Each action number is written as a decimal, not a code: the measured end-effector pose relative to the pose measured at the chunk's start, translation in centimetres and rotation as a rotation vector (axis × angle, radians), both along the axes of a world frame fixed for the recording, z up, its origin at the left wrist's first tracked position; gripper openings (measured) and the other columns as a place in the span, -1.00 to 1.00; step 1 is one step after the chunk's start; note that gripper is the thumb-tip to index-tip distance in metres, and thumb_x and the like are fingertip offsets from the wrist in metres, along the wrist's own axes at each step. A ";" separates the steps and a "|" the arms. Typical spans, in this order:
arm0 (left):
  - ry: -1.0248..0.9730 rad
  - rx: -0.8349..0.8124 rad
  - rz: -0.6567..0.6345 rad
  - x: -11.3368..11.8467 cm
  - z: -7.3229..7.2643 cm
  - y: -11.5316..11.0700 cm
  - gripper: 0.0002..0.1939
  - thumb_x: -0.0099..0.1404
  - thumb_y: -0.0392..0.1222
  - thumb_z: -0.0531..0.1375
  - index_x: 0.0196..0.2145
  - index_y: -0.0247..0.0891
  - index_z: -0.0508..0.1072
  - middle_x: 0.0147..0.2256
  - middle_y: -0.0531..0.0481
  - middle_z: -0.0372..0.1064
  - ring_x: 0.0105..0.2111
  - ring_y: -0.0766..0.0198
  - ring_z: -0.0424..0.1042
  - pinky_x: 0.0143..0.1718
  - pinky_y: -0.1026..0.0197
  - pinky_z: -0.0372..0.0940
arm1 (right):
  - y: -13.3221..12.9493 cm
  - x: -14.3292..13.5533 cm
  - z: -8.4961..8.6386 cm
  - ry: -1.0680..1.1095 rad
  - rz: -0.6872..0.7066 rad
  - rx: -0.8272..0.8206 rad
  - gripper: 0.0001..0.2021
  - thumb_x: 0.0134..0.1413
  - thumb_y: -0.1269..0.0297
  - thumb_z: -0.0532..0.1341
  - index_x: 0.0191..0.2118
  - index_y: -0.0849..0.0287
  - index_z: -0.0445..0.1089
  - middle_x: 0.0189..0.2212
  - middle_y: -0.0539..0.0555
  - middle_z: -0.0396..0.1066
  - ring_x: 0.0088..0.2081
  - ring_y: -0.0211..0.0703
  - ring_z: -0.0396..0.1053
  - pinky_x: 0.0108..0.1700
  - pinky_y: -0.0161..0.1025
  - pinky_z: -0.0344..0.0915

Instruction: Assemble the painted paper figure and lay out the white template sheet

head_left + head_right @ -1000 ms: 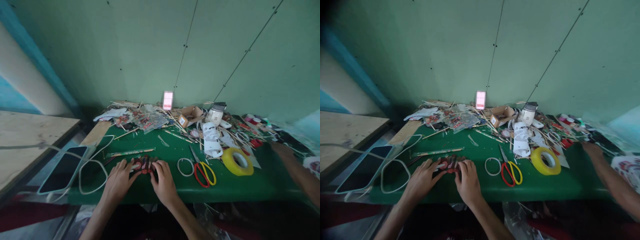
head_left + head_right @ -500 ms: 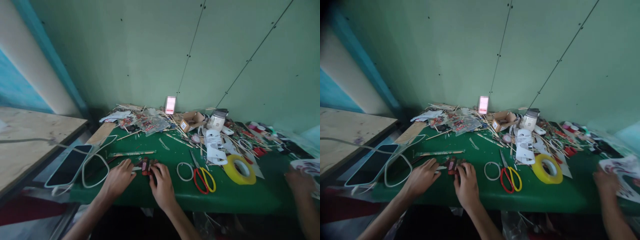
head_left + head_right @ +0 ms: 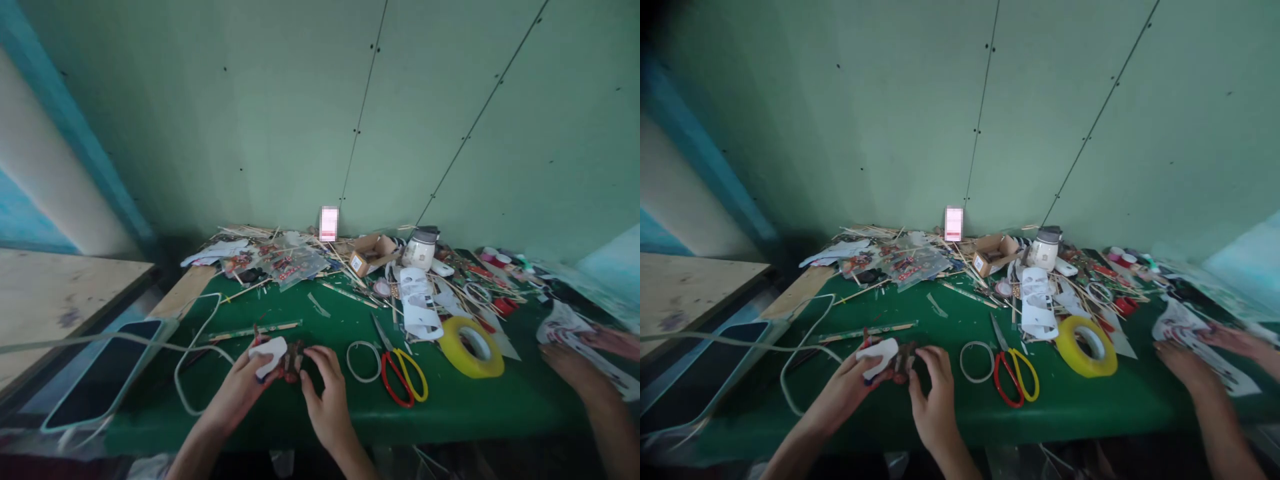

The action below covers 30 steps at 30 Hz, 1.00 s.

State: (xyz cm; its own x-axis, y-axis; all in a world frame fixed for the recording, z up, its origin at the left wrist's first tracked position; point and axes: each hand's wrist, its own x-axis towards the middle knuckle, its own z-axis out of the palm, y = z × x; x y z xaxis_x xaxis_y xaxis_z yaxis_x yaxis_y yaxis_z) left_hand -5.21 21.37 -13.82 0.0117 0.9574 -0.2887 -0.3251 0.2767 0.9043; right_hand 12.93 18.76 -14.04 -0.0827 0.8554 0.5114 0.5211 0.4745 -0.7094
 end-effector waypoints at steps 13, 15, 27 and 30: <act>1.202 0.657 -0.379 0.4 -1.1 0.2 -0.43 0.28 -0.19 0.21 0.25 -0.14 0.30 0.07 -0.17 0.26 0.11 -0.09 0.24 0.15 -0.23 0.20 | -0.1 -0.1 0.3 0.050 -0.027 -0.060 -0.73 0.31 0.39 0.11 0.05 0.04 0.39 -0.01 0.12 0.37 0.02 -0.13 0.39 0.04 -0.24 0.42; 1.070 0.621 -0.358 0.3 -1.0 0.3 -0.33 0.25 -0.16 0.26 0.29 -0.13 0.25 0.09 -0.18 0.21 0.13 -0.06 0.24 0.18 -0.14 0.22 | 0.0 -0.2 0.6 0.053 0.003 -0.079 -0.73 0.33 0.39 0.10 0.06 0.04 0.39 0.00 0.14 0.36 0.03 -0.12 0.39 0.04 -0.22 0.43; 0.152 0.349 -0.024 2.2 1.0 0.0 -0.57 0.49 -0.01 -0.05 0.07 -0.22 0.49 -0.08 -0.14 0.44 0.03 0.11 0.39 0.19 0.05 0.26 | 0.5 -1.4 1.0 0.134 0.042 -0.092 -0.75 0.36 0.33 0.12 0.09 0.11 0.37 -0.02 0.19 0.35 -0.04 -0.13 0.41 -0.05 -0.24 0.45; 0.201 0.378 0.012 3.0 1.1 -0.2 -0.56 0.48 -0.02 -0.07 0.01 -0.22 0.52 0.01 -0.16 0.43 0.12 0.05 0.37 0.22 -0.02 0.26 | 1.0 -2.4 1.7 0.188 0.163 -0.169 -0.70 0.33 0.29 0.17 0.13 0.09 0.36 0.01 0.17 0.39 -0.01 -0.11 0.43 0.00 -0.23 0.45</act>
